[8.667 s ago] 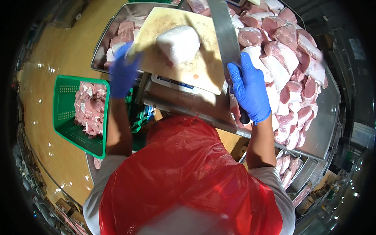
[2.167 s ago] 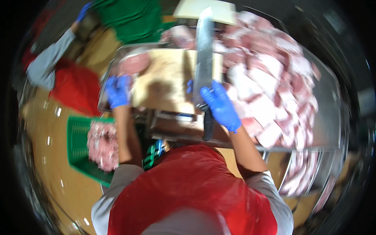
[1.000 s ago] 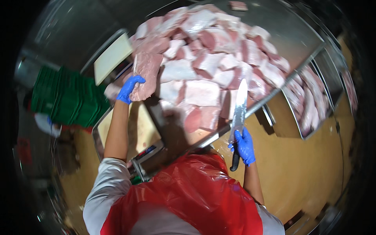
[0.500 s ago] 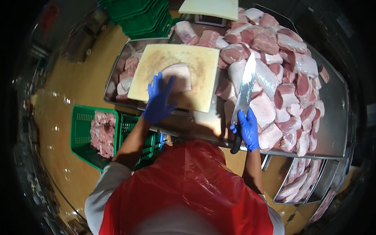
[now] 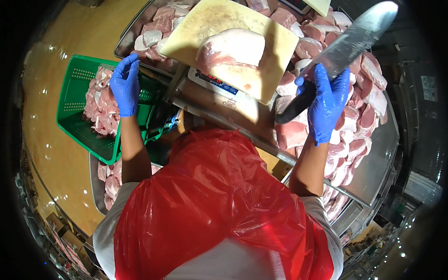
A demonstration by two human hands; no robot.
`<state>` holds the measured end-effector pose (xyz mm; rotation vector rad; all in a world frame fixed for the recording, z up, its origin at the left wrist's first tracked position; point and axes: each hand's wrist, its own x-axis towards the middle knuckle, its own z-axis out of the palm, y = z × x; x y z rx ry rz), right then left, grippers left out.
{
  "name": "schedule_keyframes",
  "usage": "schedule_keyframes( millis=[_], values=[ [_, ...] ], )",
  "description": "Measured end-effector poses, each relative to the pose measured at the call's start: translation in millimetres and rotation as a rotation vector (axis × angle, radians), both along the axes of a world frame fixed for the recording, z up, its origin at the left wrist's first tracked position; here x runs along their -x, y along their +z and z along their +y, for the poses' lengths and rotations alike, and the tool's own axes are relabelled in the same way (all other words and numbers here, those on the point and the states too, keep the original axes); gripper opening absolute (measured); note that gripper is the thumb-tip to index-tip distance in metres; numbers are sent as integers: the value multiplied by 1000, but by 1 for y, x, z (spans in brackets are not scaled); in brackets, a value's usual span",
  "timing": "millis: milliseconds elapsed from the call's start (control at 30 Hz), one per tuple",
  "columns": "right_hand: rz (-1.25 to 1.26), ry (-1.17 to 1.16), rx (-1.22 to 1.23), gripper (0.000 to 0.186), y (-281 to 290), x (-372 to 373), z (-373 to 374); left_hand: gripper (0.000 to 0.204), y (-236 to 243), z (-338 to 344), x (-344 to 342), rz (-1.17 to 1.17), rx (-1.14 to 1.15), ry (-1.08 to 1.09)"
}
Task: The person uses a knife to trim fat from pork pieces on a cutting board. They place trimmed pieces into a green basket and continue processing additional cuts from a metal tray.
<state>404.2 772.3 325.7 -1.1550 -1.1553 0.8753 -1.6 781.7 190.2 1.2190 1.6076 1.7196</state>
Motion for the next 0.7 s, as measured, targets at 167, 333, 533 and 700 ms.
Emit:
schedule_keyframes(
  millis=[167,333,533,700],
  values=[
    [-42,-23,-68,25,17,28,-5,23,-10,19,-7,199,-103,-129],
    [-139,27,17,27,-3,39,-14,28,-6,38,-28,303,-109,-235],
    [-151,-31,95,23,-10,41,-30,34,1,54,-61,316,-69,-370],
    [-151,-117,250,19,-23,44,-46,44,-13,52,-86,339,122,-406]
  ],
)
